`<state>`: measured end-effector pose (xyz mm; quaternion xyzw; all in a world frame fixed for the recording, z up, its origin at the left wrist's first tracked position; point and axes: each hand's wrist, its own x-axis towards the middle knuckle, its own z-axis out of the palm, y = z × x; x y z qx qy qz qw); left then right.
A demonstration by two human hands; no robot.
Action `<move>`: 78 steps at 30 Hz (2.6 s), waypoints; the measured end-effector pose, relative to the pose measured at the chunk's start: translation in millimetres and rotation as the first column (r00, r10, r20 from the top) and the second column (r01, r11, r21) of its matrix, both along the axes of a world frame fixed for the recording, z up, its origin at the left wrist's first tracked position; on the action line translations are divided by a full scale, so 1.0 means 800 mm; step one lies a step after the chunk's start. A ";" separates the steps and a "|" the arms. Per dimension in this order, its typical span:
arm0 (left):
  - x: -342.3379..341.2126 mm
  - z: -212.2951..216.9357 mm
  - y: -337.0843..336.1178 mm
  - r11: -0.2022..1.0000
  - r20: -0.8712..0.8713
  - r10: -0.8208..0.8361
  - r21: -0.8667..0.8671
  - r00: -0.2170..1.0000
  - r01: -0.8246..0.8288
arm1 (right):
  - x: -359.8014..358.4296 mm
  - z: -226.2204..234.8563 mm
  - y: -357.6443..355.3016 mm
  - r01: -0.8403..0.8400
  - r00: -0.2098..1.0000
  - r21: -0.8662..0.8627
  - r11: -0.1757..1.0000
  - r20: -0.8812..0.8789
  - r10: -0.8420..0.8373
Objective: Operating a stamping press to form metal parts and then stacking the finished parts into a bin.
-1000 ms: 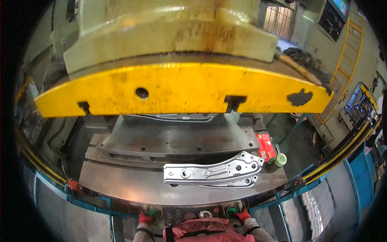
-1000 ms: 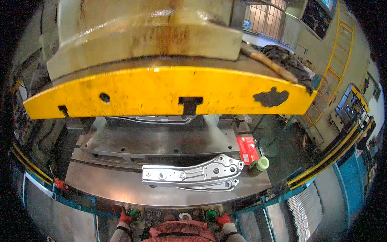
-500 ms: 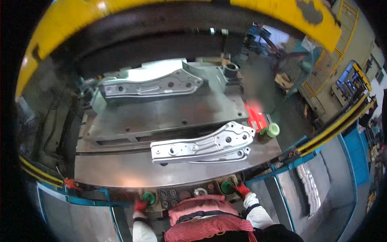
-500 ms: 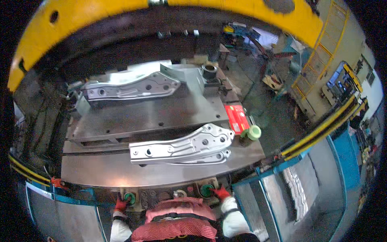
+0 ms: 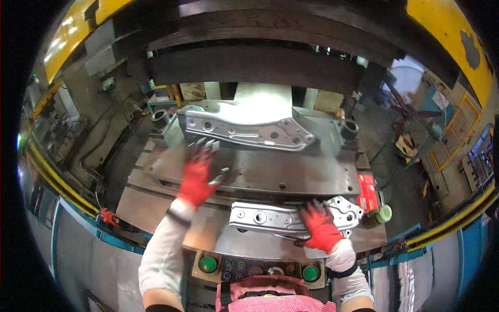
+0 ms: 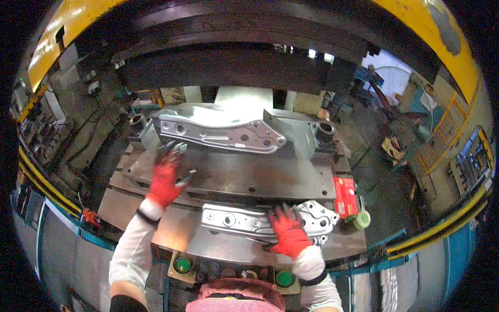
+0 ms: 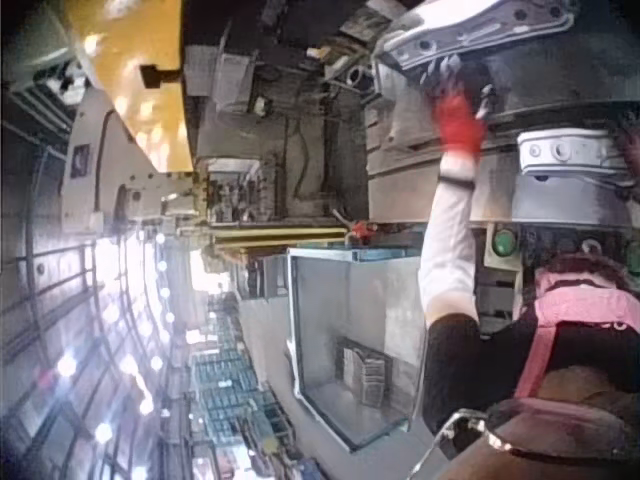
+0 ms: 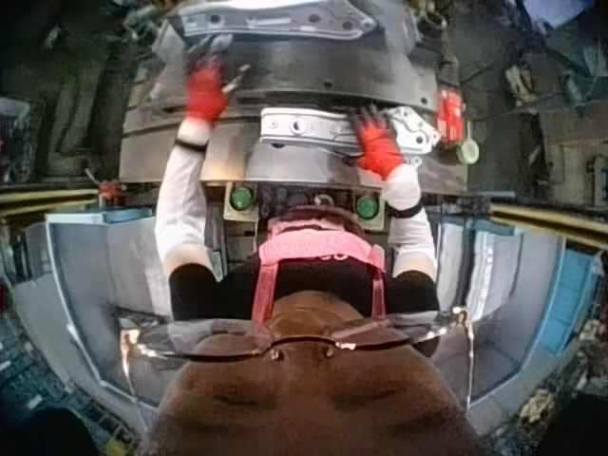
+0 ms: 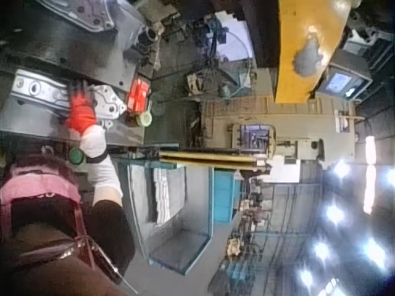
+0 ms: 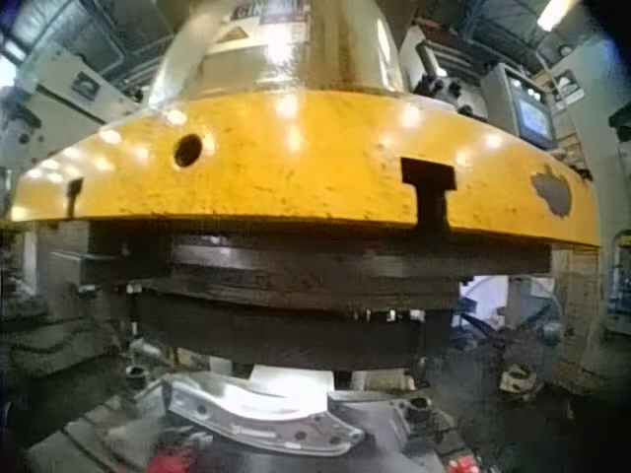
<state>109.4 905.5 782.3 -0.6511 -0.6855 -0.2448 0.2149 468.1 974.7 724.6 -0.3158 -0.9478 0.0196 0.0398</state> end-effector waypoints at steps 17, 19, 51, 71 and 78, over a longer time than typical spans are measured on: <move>-0.017 0.069 0.115 0.989 -0.422 -0.092 -0.145 0.902 0.033 | -0.038 -0.049 0.018 -0.023 0.995 0.012 1.000 -0.092 0.024; -0.047 0.064 0.054 0.975 -0.333 -0.125 -0.217 0.935 0.053 | -0.036 -0.055 0.020 -0.003 0.995 0.013 1.000 -0.102 0.005; -0.057 -0.133 -0.203 0.942 0.145 0.272 -0.241 0.951 -0.233 | -0.209 0.086 0.134 -0.092 0.907 0.446 0.890 -0.332 0.260; 0.026 -0.373 -0.308 0.708 0.688 0.666 -0.705 0.289 0.046 | -0.230 0.081 0.120 -0.128 0.931 0.289 0.949 -0.295 0.216; 0.015 -0.457 -0.303 0.785 0.753 0.601 -0.620 0.267 -0.018 | 0.098 -0.063 0.001 0.471 0.369 -0.223 0.853 -0.829 -0.421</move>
